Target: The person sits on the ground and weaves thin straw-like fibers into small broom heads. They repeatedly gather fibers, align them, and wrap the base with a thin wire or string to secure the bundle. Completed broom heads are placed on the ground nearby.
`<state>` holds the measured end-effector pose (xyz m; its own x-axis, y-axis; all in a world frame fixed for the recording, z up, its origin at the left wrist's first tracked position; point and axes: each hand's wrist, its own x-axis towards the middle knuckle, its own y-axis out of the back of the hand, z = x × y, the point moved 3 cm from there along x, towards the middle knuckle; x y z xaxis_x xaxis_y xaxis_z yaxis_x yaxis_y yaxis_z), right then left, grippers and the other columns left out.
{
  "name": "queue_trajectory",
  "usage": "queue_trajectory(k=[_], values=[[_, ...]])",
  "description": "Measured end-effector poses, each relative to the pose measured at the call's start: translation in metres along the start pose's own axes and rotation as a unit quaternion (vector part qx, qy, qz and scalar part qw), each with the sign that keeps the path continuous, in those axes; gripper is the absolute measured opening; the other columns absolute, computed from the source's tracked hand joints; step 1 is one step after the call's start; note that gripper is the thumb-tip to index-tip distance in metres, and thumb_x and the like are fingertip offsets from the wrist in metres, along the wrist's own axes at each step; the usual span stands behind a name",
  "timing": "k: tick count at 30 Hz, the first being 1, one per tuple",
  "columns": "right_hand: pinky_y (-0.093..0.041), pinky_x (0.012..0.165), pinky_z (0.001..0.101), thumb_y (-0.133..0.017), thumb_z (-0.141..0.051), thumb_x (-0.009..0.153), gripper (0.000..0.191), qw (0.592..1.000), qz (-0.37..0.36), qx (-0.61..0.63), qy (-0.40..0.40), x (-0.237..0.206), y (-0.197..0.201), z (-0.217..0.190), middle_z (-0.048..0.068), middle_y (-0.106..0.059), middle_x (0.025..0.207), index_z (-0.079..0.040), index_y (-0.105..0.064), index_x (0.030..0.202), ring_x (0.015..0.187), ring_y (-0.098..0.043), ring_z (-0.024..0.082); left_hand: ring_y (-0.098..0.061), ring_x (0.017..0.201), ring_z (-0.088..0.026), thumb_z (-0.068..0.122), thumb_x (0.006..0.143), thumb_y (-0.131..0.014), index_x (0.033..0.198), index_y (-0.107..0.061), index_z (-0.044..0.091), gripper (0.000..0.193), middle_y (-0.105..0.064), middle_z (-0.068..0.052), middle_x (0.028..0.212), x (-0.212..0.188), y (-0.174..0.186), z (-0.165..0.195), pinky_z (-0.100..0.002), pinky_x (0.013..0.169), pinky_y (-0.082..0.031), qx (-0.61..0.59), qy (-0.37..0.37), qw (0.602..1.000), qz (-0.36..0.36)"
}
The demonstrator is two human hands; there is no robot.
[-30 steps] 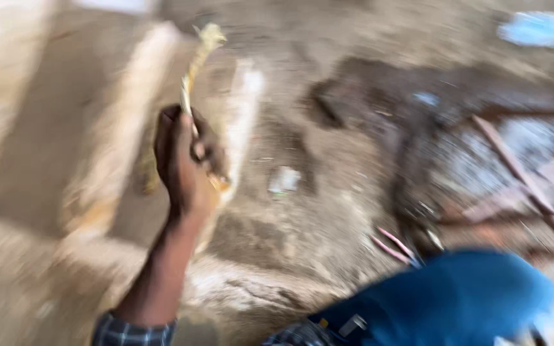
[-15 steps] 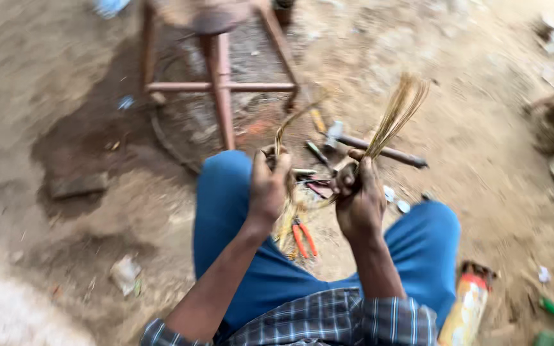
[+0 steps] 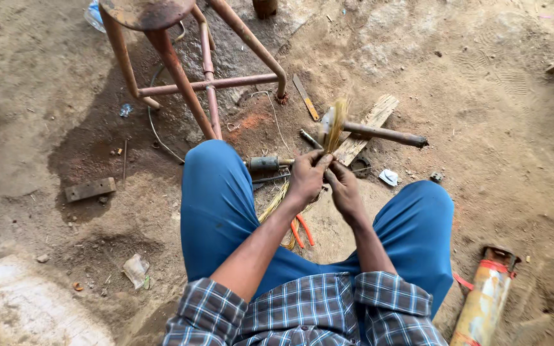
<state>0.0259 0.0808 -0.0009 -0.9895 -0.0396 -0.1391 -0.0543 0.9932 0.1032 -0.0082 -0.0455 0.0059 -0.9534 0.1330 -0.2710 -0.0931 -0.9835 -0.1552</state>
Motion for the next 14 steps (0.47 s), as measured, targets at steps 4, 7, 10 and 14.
queue_trajectory(k=[4, 7, 10, 14], values=[[-0.056, 0.089, 0.0282, -0.066, -0.013, 0.102, 0.025, 0.994, 0.074, 0.074, 0.004, 0.007, 0.031, -0.010, 0.006, -0.073, 0.109, 0.000, -0.067, 0.123, 0.098, -0.068, 0.013, -0.068, 0.071, -0.010, 0.019, 0.102, -0.065, 0.106, -0.077, 0.002, 0.022, -0.075, -0.004, 0.085, 0.001, -0.001, -0.004, -0.028, 0.060, -0.058, -0.018, -0.003, 1.000, -0.009], [-0.056, 0.082, 0.0272, -0.069, -0.014, 0.100, 0.026, 0.982, 0.119, 0.147, -0.007, 0.013, 0.043, 0.000, 0.005, -0.072, 0.105, -0.001, -0.067, 0.123, 0.090, -0.067, 0.012, -0.065, 0.065, -0.010, 0.019, 0.102, -0.066, 0.106, -0.076, 0.001, 0.021, -0.073, -0.005, 0.081, 0.007, -0.011, -0.008, -0.028, 0.054, -0.056, -0.014, 0.016, 0.998, -0.064], [-0.056, 0.073, 0.0273, -0.071, -0.014, 0.102, 0.019, 0.964, 0.156, 0.213, -0.025, 0.022, 0.042, 0.015, 0.006, -0.072, 0.098, 0.000, -0.071, 0.114, 0.081, -0.066, 0.012, -0.064, 0.062, -0.009, 0.018, 0.099, -0.068, 0.105, -0.075, 0.001, 0.019, -0.073, -0.004, 0.080, 0.010, -0.020, -0.013, -0.027, 0.051, -0.056, 0.023, 0.032, 0.996, -0.077], [-0.060, 0.073, 0.0266, -0.072, -0.013, 0.098, 0.017, 0.922, 0.189, 0.331, -0.063, 0.019, 0.043, 0.029, 0.007, -0.076, 0.094, -0.001, -0.074, 0.110, 0.078, -0.071, 0.013, -0.065, 0.068, -0.007, 0.015, 0.099, -0.069, 0.104, -0.079, 0.003, 0.017, -0.077, -0.003, 0.083, 0.015, -0.021, -0.020, -0.024, 0.059, -0.054, 0.108, -0.014, 0.993, -0.052]])
